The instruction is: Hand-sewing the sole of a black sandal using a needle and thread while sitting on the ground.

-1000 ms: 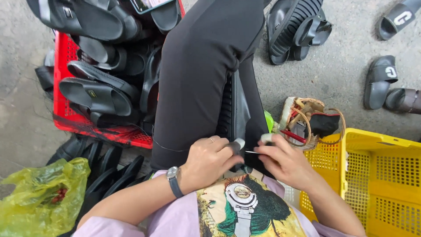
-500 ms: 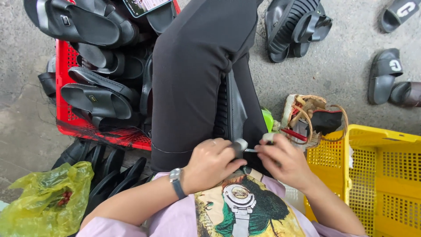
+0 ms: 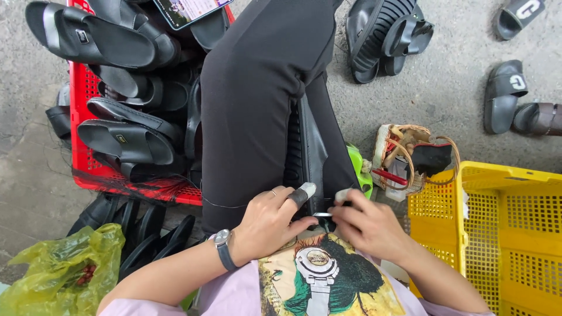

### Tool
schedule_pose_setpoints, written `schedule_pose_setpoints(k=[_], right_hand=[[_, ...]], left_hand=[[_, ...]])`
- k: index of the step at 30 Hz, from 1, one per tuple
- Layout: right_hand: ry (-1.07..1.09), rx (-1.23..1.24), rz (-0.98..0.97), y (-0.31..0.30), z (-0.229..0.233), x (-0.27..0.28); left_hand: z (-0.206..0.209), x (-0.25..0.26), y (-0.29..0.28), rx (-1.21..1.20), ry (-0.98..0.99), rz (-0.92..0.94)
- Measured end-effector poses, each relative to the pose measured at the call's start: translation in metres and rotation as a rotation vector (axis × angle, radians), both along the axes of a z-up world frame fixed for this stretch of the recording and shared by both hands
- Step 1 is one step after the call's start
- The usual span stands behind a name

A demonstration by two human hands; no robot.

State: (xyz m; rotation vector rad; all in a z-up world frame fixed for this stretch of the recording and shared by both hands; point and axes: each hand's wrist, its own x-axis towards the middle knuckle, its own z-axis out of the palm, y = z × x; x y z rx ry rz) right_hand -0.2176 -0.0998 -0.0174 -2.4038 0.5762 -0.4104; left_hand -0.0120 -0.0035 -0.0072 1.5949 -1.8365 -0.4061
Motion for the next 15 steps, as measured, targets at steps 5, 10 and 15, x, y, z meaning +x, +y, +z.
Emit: schedule_pose_setpoints(k=[5, 10, 15], right_hand=[[0.116, -0.119, -0.118, 0.0004, -0.0098, -0.0065], [0.066, -0.053, -0.066, 0.0023, -0.0056, 0.0000], [0.086, -0.023, -0.069, 0.0005, -0.0020, -0.0064]], left_hand=[[0.0029, 0.0002, -0.0022, -0.002, 0.008, 0.008], [0.0020, 0.0011, -0.0004, 0.004, -0.001, 0.009], [0.0022, 0.0000, -0.0006, 0.006, -0.003, 0.007]])
